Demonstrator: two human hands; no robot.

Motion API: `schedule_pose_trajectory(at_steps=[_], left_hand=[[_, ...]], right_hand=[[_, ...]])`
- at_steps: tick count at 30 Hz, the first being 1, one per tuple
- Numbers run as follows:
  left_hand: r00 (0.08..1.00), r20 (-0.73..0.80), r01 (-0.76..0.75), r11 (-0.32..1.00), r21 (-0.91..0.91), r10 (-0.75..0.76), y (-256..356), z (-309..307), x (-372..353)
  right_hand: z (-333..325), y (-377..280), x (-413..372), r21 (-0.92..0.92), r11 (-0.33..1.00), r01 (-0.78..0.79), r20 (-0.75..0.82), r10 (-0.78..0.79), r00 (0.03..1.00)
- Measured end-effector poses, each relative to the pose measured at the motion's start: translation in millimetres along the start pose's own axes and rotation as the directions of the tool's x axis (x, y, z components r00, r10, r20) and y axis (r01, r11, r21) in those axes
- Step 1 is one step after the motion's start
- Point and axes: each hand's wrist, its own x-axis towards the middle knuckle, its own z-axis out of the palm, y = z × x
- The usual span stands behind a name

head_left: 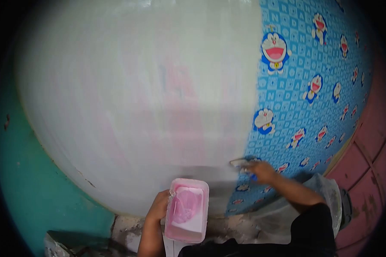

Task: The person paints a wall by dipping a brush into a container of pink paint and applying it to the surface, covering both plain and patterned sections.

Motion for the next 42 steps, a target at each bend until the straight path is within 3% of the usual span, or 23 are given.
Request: schedule_pose_trajectory(at_steps=[1, 3, 4, 6, 10, 12, 13, 16, 20, 21, 24, 27, 29, 32, 35, 37, 38, 39, 40, 42], left_hand=[[1.0, 0.0, 0.019, 1.0, 0.011, -0.019, 0.4, -1.7, -4.4], [0.999, -0.004, 0.048, 0.998, 0.031, -0.047, 2.6, -3.0, -9.6], [0.979, -0.034, 0.191, 0.968, -0.164, -0.199, 3.3, -0.6, -12.7], [0.874, -0.017, 0.406, 0.748, -0.525, -0.486, 4.1, 2.5, -17.3], [0.904, -0.158, 0.308, 0.861, -0.406, -0.397, -2.7, 12.8, -21.8], [0.895, -0.199, 0.305, 0.873, -0.381, -0.4, -9.7, 13.7, -27.6], [0.879, -0.21, 0.314, 0.852, -0.419, -0.427, -9.3, 13.5, -30.2], [0.826, -0.23, 0.334, 0.776, -0.535, -0.514, -7.8, 12.9, -38.8], [0.759, -0.225, 0.347, 0.672, -0.654, -0.611, -17.1, 4.0, -50.6], [0.743, -0.214, 0.357, 0.646, -0.674, -0.634, -21.6, 0.6, -57.2], [0.72, -0.256, 0.377, 0.673, -0.637, -0.645, -39.0, -7.7, -74.3], [0.815, -0.445, 0.315, 0.928, -0.196, -0.371, -70.7, -12.7, -104.0], [0.873, -0.277, 0.373, 0.916, -0.149, -0.401, -77.8, -26.5, -107.2], [0.898, -0.172, 0.39, 0.914, -0.112, -0.404, -114.4, -38.2, -141.0], [0.824, -0.158, 0.48, 0.818, -0.316, -0.545, -126.6, -37.9, -157.1], [0.766, -0.161, 0.508, 0.739, -0.442, -0.623, -126.6, -32.3, -168.4], [0.757, -0.182, 0.496, 0.732, -0.467, -0.628, -128.4, -29.6, -174.4], [0.748, -0.204, 0.48, 0.727, -0.49, -0.632, -131.2, -28.9, -179.7], [0.763, -0.128, 0.505, 0.708, -0.494, -0.633, -140.7, -31.5, -185.2], [0.784, 0.025, 0.548, 0.672, -0.498, -0.62, -160.3, -47.0, -203.1]], right_hand=[[-11.8, 14.1, 6.3, -0.012, 0.998, 0.065, 0.035, -0.065, 0.997], [-61.7, 22.5, 18.6, 0.131, 0.989, 0.073, -0.128, -0.057, 0.99], [-85.1, 30.8, 22.5, 0.205, 0.978, 0.021, -0.138, 0.008, 0.99], [-155.0, 22.7, 29.8, 0.195, 0.978, 0.077, -0.263, -0.024, 0.965], [-247.7, 18.8, 43.3, 0.113, 0.977, 0.182, -0.566, -0.087, 0.82], [-264.9, 19.9, 49.6, -0.044, 0.972, 0.229, -0.764, -0.18, 0.619], [-262.9, 20.5, 50.8, -0.121, 0.966, 0.23, -0.835, -0.224, 0.503], [-211.1, 28.0, 58.6, -0.247, 0.969, -0.021, -0.888, -0.217, 0.406], [-56.4, 24.8, 51.6, -0.061, 0.998, 0.021, -0.906, -0.064, 0.419], [-10.8, 21.3, 41.8, 0.03, 0.998, 0.057, -0.882, -0.001, 0.472], [120.7, -6.1, 6.5, 0.247, 0.964, -0.097, -0.76, 0.255, 0.599], [230.0, -46.1, -17.5, 0.433, 0.86, -0.269, -0.583, 0.495, 0.644], [296.1, -69.7, -27.3, 0.515, 0.743, -0.427, -0.387, 0.646, 0.658], [366.1, -103.3, -32.6, 0.665, 0.586, -0.464, -0.422, 0.807, 0.414], [430.6, -121.6, -25.5, 0.994, 0.082, -0.078, -0.084, 0.996, -0.023], [416.6, -125.7, -15.5, 0.948, -0.245, 0.202, 0.28, 0.945, -0.167], [405.0, -121.3, -3.3, 0.857, -0.374, 0.354, 0.459, 0.867, -0.195], [400.6, -113.2, 7.6, 0.766, -0.341, 0.545, 0.493, 0.855, -0.159], [397.5, -99.4, 17.6, 0.639, -0.296, 0.71, 0.521, 0.845, -0.117], [343.6, -90.7, 36.7, 0.617, -0.259, 0.743, 0.458, 0.886, -0.071]])
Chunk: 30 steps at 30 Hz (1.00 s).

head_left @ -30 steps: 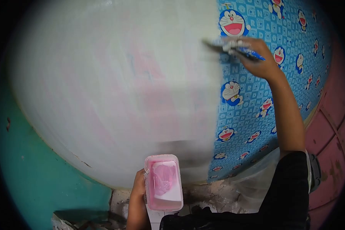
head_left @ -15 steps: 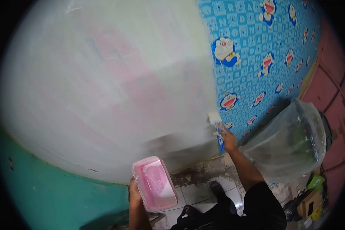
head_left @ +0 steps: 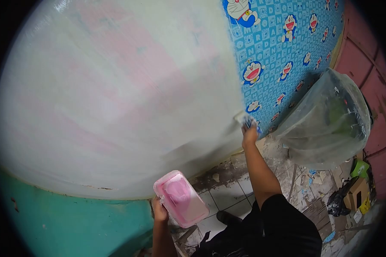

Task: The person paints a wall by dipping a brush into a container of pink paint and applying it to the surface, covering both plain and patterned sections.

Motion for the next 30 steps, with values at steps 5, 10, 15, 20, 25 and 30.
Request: schedule_pose_trajectory(at_steps=[5, 10, 15, 20, 25, 30], left_hand=[[0.996, 0.045, -0.075, 0.994, 0.08, 0.071, 32.4, 41.4, -4.8], [0.999, 0.0, 0.035, 0.998, -0.05, -0.035, 32.4, 64.3, 14.9], [0.995, -0.027, 0.09, 0.988, -0.129, -0.094, 36.9, 94.8, 31.9], [0.99, -0.032, 0.137, 0.99, -0.026, -0.138, -13.2, 87.6, 49.8], [0.968, 0.026, 0.249, 0.933, -0.259, -0.251, -27.0, 104.3, 65.0], [0.961, 0.047, 0.276, 0.936, -0.217, -0.272, -23.2, 100.8, 71.6]], right_hand=[[92.7, -60.6, -44.0, -0.093, 0.989, 0.115, 0.11, -0.105, 0.988], [113.5, -95.8, -72.9, 0.145, 0.94, 0.31, 0.374, -0.342, 0.862], [20.2, -11.2, -11.1, -0.063, 0.959, 0.277, 0.328, -0.243, 0.913], [-107.5, 78.9, 26.6, -0.385, 0.888, 0.25, 0.164, -0.201, 0.966], [-125.0, 103.3, 39.4, -0.534, 0.838, 0.11, -0.096, -0.189, 0.977], [-46.1, 47.5, 24.7, -0.32, 0.941, 0.115, 0.024, -0.113, 0.993]])
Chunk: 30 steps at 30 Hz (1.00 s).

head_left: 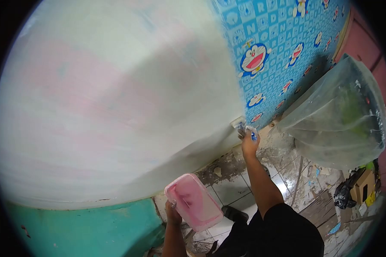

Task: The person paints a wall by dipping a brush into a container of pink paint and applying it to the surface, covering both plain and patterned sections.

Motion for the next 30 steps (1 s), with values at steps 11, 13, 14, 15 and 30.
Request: schedule_pose_trajectory(at_steps=[11, 13, 14, 15, 30], left_hand=[[0.991, 0.061, -0.123, 0.982, 0.141, 0.116, 35.7, 12.8, -22.5], [0.992, 0.048, -0.126, 0.978, 0.167, 0.12, 33.9, 13.2, -21.7], [0.993, 0.024, -0.12, 0.976, 0.183, 0.118, 35.0, 14.0, -23.0], [0.993, 0.0, -0.115, 0.973, 0.201, 0.117, 34.9, 14.6, -22.3], [0.999, -0.011, -0.048, 0.999, -0.02, 0.047, -8.9, -8.2, -20.2]], right_hand=[[106.1, -217.0, -89.9, 0.221, 0.864, 0.452, 0.383, -0.503, 0.775], [99.1, -204.4, -80.8, 0.192, 0.843, 0.502, 0.41, -0.534, 0.74], [86.1, -179.4, -66.5, 0.167, 0.837, 0.521, 0.419, -0.538, 0.731], [71.8, -150.6, -51.9, 0.145, 0.83, 0.539, 0.429, -0.543, 0.722], [-19.6, 8.0, -22.6, -0.311, 0.913, 0.264, 0.29, -0.174, 0.941]])
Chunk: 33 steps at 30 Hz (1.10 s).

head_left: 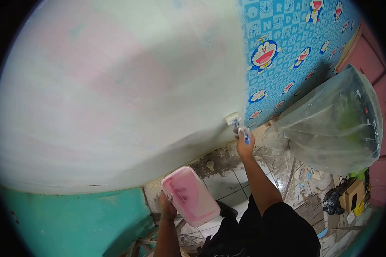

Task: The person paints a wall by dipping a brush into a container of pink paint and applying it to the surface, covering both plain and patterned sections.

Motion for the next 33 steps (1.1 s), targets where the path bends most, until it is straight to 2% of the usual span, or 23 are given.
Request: schedule_pose_trajectory(at_steps=[1, 3, 5, 7, 8, 11, 12, 15, 18, 21, 24, 26, 28, 30, 33], left_hand=[[1.0, -0.023, 0.019, 0.999, -0.026, -0.02, 1.9, 0.9, -2.7], [0.996, -0.061, 0.059, 0.995, -0.076, -0.064, 2.9, 4.3, -1.7], [0.994, -0.05, 0.094, 0.995, -0.039, -0.096, 1.3, -5.0, -5.3], [0.993, -0.044, 0.104, 0.994, -0.044, -0.106, -8.7, -12.1, -6.6], [0.994, -0.041, 0.094, 0.993, -0.068, -0.097, -14.9, -14.4, -5.6], [0.989, -0.094, 0.108, 0.99, -0.094, -0.117, -30.9, -16.8, 0.5], [0.985, -0.116, 0.12, 0.988, -0.099, -0.131, -35.3, -16.4, 1.5], [0.992, -0.103, 0.075, 0.996, -0.041, -0.079, -33.4, -10.1, 1.1], [0.988, -0.111, 0.11, 0.994, 0.019, -0.108, -36.7, -22.3, -0.9], [0.989, -0.134, 0.061, 0.998, -0.013, -0.063, -26.3, -9.1, -0.8], [0.997, -0.071, -0.017, 1.0, -0.005, 0.016, -17.3, -10.8, -3.2], [0.996, -0.088, -0.033, 0.999, -0.03, 0.03, -13.1, -8.5, -2.9], [0.996, -0.086, -0.033, 0.999, -0.033, 0.031, -14.7, -13.4, -3.8], [0.998, -0.066, -0.02, 1.0, -0.014, 0.019, -18.6, -25.3, -4.3], [0.99, -0.139, 0.009, 0.999, -0.038, -0.014, -29.7, -33.0, -5.4]], right_hand=[[12.6, -46.0, -1.7, 0.005, 1.0, -0.001, 0.029, 0.001, 1.0], [26.3, -114.7, -2.3, 0.136, 0.979, 0.153, 0.056, -0.162, 0.985], [29.7, -158.7, -7.8, 0.252, 0.91, 0.329, 0.059, -0.353, 0.934], [31.3, -175.5, -8.7, 0.354, 0.782, 0.513, 0.044, -0.562, 0.826], [27.0, -144.5, -1.8, 0.302, 0.706, 0.641, -0.043, -0.662, 0.749], [16.2, -68.2, 4.0, 0.242, 0.768, 0.593, 0.072, -0.623, 0.779], [1.9, -35.5, 2.3, 0.084, 0.842, 0.533, 0.181, -0.538, 0.823], [-23.1, 51.0, -14.8, -0.024, 0.907, 0.42, 0.148, -0.413, 0.899], [-27.8, 66.2, -27.6, -0.341, 0.932, 0.122, 0.01, -0.126, 0.992], [-14.7, 31.1, -26.6, -0.375, 0.924, -0.078, -0.001, 0.084, 0.996], [5.9, -29.0, -19.3, -0.258, 0.963, 0.084, 0.157, -0.044, 0.987], [23.9, -100.5, -21.5, -0.07, 0.963, 0.26, 0.19, -0.243, 0.951], [37.5, -145.2, -30.3, 0.116, 0.898, 0.425, 0.171, -0.44, 0.882], [45.6, -157.2, -38.0, 0.287, 0.768, 0.573, 0.103, -0.619, 0.779], [28.9, -97.5, -29.0, 0.112, 0.73, 0.674, 0.232, -0.679, 0.697]])
